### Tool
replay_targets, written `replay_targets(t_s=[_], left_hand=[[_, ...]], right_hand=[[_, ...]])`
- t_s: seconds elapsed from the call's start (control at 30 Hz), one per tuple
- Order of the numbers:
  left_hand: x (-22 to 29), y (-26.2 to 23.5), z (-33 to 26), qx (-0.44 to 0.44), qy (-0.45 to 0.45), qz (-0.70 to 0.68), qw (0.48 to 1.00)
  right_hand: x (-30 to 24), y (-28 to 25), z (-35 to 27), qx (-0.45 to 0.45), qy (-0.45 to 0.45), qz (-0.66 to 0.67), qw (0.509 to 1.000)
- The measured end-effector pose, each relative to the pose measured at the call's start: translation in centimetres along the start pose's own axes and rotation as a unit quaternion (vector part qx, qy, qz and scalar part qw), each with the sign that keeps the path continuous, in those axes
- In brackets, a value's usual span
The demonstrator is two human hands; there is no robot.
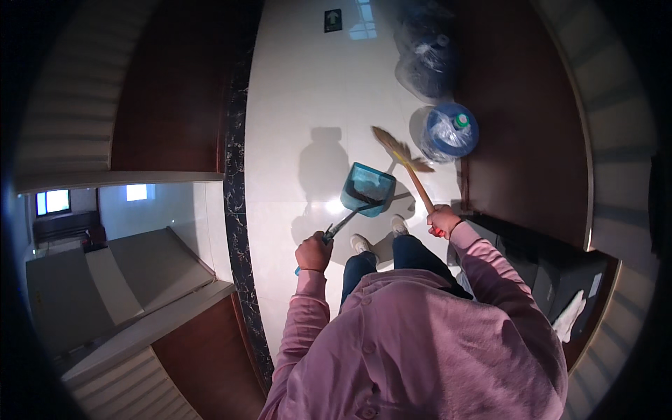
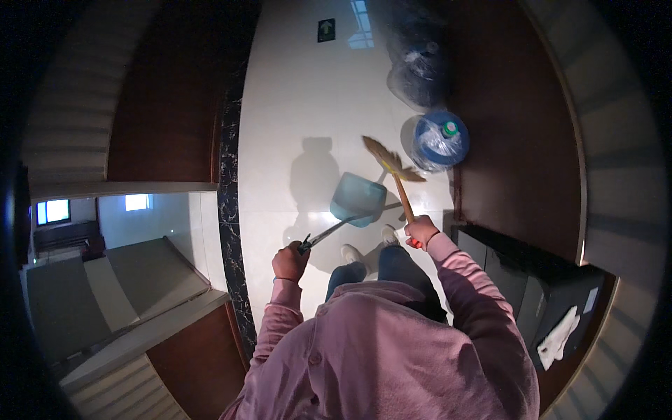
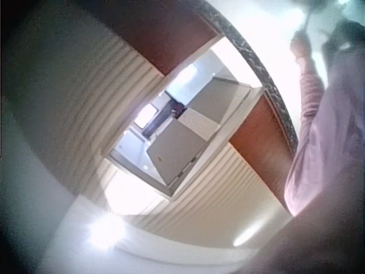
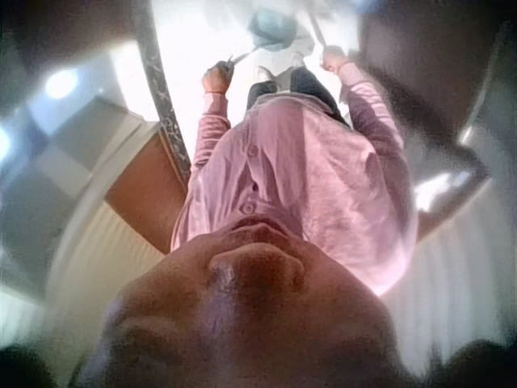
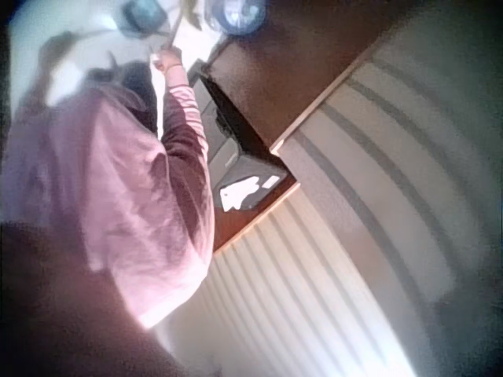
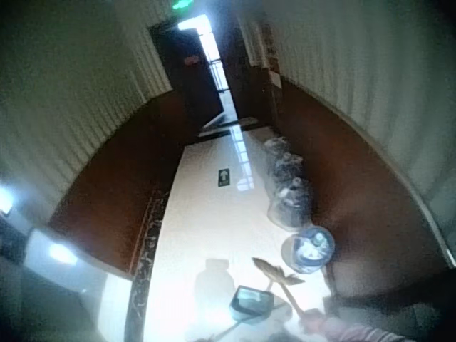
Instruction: The person sweeps debris on a tiled floor using a broom and dustpan, gathering the swept material into the dustpan. The person moves along a hallway, sweeping near stacked water bottles and a water dispenser.
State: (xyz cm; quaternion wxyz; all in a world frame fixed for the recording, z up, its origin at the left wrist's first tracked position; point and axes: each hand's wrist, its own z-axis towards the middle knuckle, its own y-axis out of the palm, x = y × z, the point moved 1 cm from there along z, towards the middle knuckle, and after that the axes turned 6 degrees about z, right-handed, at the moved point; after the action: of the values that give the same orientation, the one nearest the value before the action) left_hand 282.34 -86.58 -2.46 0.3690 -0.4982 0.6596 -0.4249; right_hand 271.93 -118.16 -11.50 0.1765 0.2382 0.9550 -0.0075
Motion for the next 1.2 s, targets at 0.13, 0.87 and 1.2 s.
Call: replay_targets(t_s=[0.13, 0.87, 1.2], left_hand=[[-0.5, -0.6, 2.2, 0.020, 0.022, -0.026, 0.999], [-14.5, -7.0, 15.6, 0.106, 0.021, -0.068, 0.992], [-11.5, -10.0, 28.3, 0.085, -0.002, -0.040, 0.996]], right_hand=[[-1.9, 0.6, 2.2, -0.016, 0.044, 0.027, 0.999], [-13.1, 14.7, 0.4, -0.031, -0.071, 0.014, 0.997], [-26.3, 15.1, 10.1, -0.027, -0.082, 0.034, 0.996]])
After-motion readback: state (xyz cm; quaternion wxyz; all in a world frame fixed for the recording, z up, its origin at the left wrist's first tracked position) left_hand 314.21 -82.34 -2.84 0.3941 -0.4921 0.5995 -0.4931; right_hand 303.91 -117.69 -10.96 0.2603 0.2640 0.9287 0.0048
